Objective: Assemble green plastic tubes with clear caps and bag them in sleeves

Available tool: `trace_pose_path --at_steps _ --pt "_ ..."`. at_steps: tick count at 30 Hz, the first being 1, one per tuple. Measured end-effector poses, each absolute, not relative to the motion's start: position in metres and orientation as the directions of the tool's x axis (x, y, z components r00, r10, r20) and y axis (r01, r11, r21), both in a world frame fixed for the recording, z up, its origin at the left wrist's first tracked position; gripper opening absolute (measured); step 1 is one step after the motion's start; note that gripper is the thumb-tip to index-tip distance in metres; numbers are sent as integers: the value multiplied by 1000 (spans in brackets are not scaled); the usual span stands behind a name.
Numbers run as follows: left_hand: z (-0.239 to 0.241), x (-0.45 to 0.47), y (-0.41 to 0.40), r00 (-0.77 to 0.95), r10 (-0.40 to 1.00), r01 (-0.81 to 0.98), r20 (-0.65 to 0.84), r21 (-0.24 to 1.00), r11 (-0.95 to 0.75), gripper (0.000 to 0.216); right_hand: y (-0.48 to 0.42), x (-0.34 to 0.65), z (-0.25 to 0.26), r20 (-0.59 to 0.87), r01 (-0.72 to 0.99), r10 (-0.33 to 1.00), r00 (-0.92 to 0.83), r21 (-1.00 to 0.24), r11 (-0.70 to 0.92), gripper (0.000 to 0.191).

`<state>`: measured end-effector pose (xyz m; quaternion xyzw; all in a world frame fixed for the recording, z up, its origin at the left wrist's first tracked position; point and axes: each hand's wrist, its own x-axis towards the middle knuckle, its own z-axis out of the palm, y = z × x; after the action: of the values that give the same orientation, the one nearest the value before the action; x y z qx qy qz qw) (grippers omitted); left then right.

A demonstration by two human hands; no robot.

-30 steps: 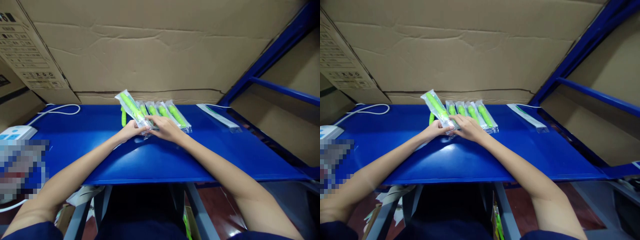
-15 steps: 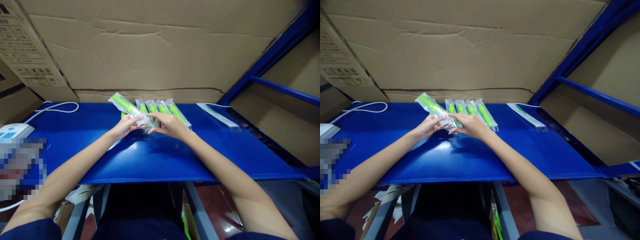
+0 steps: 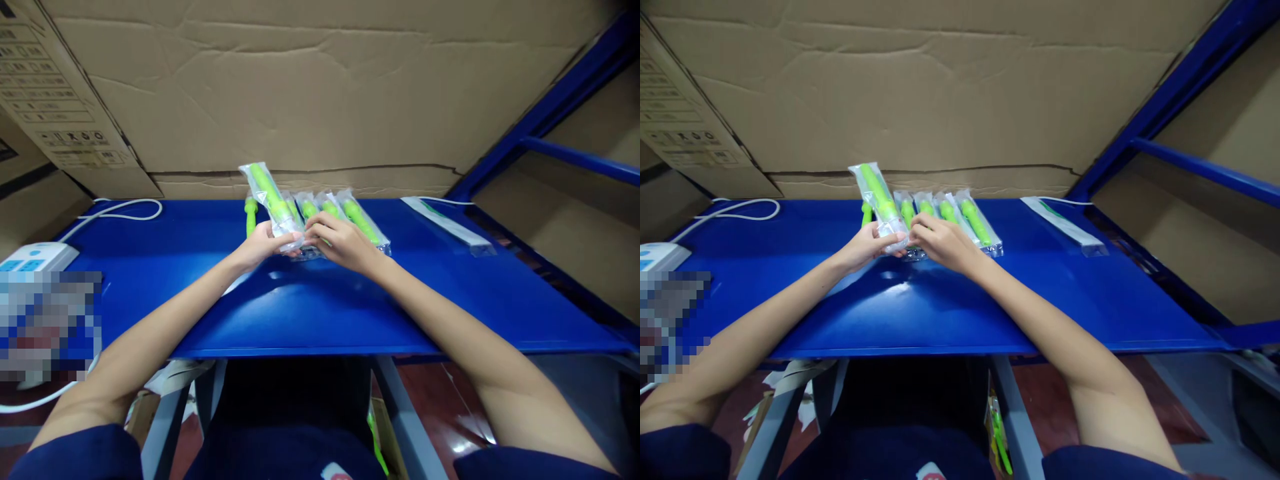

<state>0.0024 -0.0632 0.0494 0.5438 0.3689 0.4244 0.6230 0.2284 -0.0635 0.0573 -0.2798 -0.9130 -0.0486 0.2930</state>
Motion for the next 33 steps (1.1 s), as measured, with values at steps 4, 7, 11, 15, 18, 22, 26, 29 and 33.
trace_pose_path --at_steps 4,7,11,15,18,22,26,29,33 --pt "50 4 -64 333 943 -158 -1 986 57 24 -61 228 55 567 481 476 -672 -154 863 29" --pt "51 6 -65 320 947 -218 -37 970 111 24 -63 226 56 604 441 438 -666 -154 884 29" --pt "50 7 -66 294 952 -270 -83 948 166 20 -69 218 53 615 367 356 -703 -114 923 29" --pt "49 8 -67 299 951 -253 -74 955 154 25 -74 214 48 605 407 398 -690 -131 904 28" --pt "50 10 -69 330 943 -266 -46 954 139 27 -76 215 47 647 422 416 -639 -157 893 25" --pt "48 11 -69 375 926 -261 -43 954 150 33 -74 215 45 722 457 346 -599 -46 888 23" --pt "44 11 -67 421 906 -257 -42 953 163 41 -71 213 45 755 378 319 -573 -102 920 20" --pt "42 11 -67 450 892 -277 -36 944 178 45 -71 211 48 756 278 382 -532 -270 922 22" --pt "40 10 -68 501 865 -307 -22 930 202 49 -73 210 53 692 222 531 -489 -489 843 32"
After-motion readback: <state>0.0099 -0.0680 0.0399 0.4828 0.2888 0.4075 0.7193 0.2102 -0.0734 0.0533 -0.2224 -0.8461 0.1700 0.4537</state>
